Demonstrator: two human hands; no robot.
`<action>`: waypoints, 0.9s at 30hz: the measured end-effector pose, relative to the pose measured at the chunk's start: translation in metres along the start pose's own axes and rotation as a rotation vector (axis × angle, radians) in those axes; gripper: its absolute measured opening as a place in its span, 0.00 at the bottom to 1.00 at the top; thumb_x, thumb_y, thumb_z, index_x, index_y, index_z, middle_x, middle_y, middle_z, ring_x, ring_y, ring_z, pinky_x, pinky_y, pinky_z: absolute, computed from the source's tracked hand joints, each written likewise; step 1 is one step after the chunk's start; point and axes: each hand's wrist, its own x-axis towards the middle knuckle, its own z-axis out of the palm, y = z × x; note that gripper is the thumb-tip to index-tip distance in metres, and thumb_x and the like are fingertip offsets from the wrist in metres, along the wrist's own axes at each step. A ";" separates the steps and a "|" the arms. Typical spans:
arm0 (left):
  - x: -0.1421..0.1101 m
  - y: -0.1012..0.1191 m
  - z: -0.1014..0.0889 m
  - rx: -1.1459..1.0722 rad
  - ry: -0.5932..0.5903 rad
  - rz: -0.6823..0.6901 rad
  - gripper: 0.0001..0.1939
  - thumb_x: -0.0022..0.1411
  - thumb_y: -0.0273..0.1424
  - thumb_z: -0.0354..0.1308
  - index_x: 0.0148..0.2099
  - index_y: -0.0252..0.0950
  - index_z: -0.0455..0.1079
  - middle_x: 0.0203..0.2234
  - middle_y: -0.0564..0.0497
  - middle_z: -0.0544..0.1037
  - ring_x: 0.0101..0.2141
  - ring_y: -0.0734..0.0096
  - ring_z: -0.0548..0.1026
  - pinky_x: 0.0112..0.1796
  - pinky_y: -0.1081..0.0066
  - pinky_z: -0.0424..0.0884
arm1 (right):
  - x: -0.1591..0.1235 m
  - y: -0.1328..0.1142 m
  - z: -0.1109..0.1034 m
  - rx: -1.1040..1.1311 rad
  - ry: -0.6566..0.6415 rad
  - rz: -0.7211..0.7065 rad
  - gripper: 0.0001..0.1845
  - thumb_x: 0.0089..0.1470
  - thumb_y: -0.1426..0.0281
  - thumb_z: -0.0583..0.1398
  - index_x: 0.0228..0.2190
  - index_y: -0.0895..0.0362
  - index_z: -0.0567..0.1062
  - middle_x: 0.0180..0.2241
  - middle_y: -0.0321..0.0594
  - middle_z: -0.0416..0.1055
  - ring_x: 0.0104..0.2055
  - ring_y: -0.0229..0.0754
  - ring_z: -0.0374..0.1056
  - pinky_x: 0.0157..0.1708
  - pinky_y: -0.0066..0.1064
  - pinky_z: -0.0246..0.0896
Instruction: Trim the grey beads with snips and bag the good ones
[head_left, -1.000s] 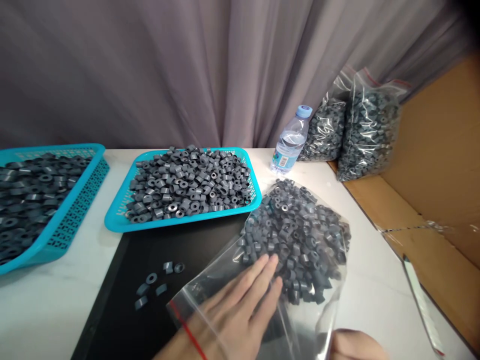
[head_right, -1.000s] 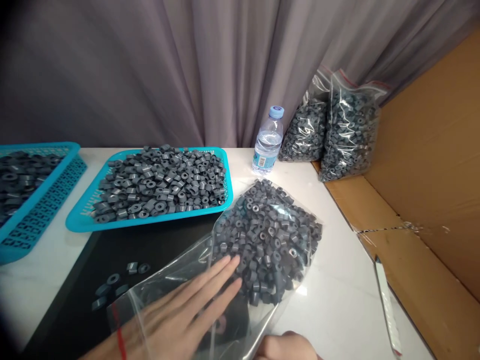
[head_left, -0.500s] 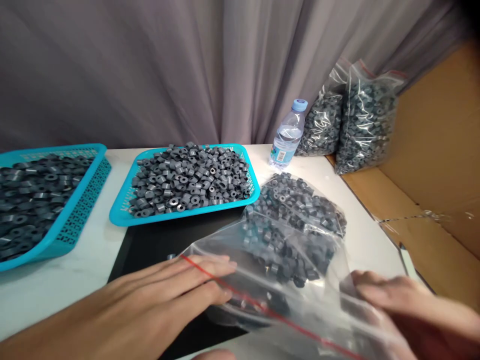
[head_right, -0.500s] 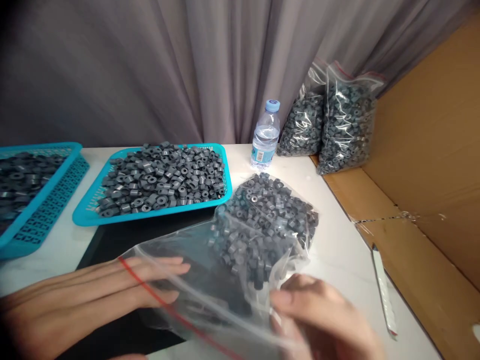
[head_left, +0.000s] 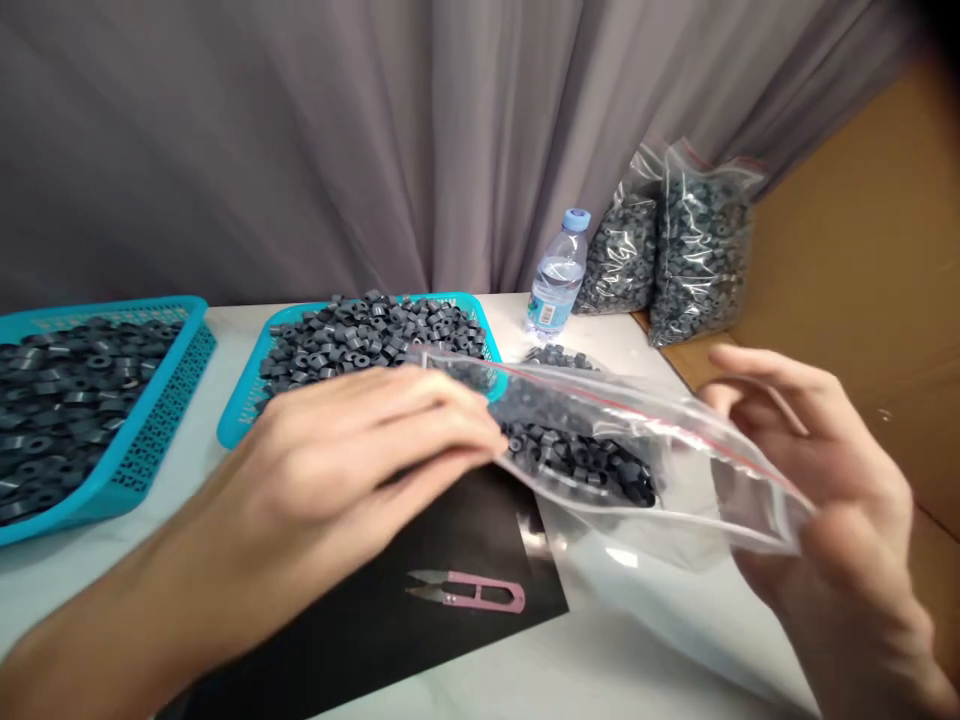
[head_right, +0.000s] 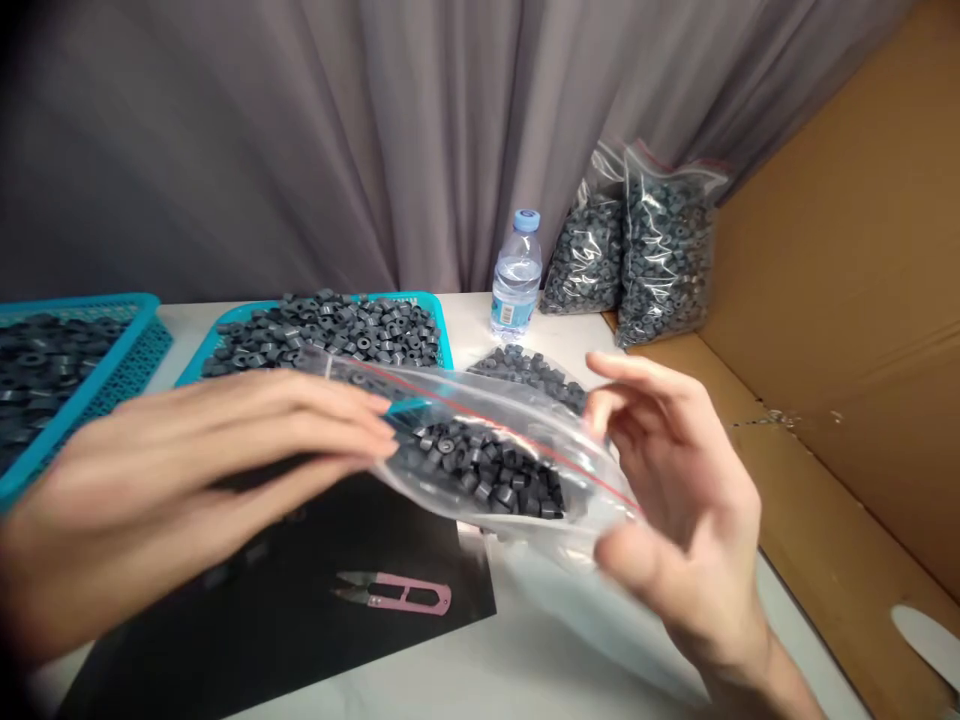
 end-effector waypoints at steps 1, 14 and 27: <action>0.013 -0.003 -0.002 0.011 -0.026 0.051 0.07 0.66 0.31 0.59 0.42 0.47 0.78 0.38 0.57 0.82 0.41 0.68 0.80 0.47 0.68 0.75 | 0.004 0.000 -0.002 -0.082 -0.093 -0.029 0.49 0.38 0.41 0.68 0.59 0.46 0.68 0.43 0.44 0.69 0.44 0.53 0.68 0.41 0.45 0.71; 0.150 -0.012 0.015 0.000 0.212 0.067 0.07 0.62 0.30 0.62 0.44 0.39 0.72 0.46 0.49 0.75 0.54 0.56 0.71 0.56 0.50 0.66 | 0.128 -0.014 -0.029 -0.352 -0.189 -0.001 0.12 0.56 0.62 0.65 0.34 0.59 0.80 0.32 0.46 0.80 0.32 0.43 0.76 0.33 0.33 0.72; 0.014 -0.027 0.087 -0.382 -0.015 -0.527 0.16 0.66 0.45 0.55 0.47 0.40 0.64 0.37 0.52 0.76 0.39 0.67 0.77 0.45 0.64 0.74 | 0.185 -0.024 -0.035 -0.007 0.006 0.006 0.10 0.61 0.65 0.60 0.36 0.59 0.77 0.37 0.49 0.80 0.34 0.41 0.76 0.32 0.31 0.72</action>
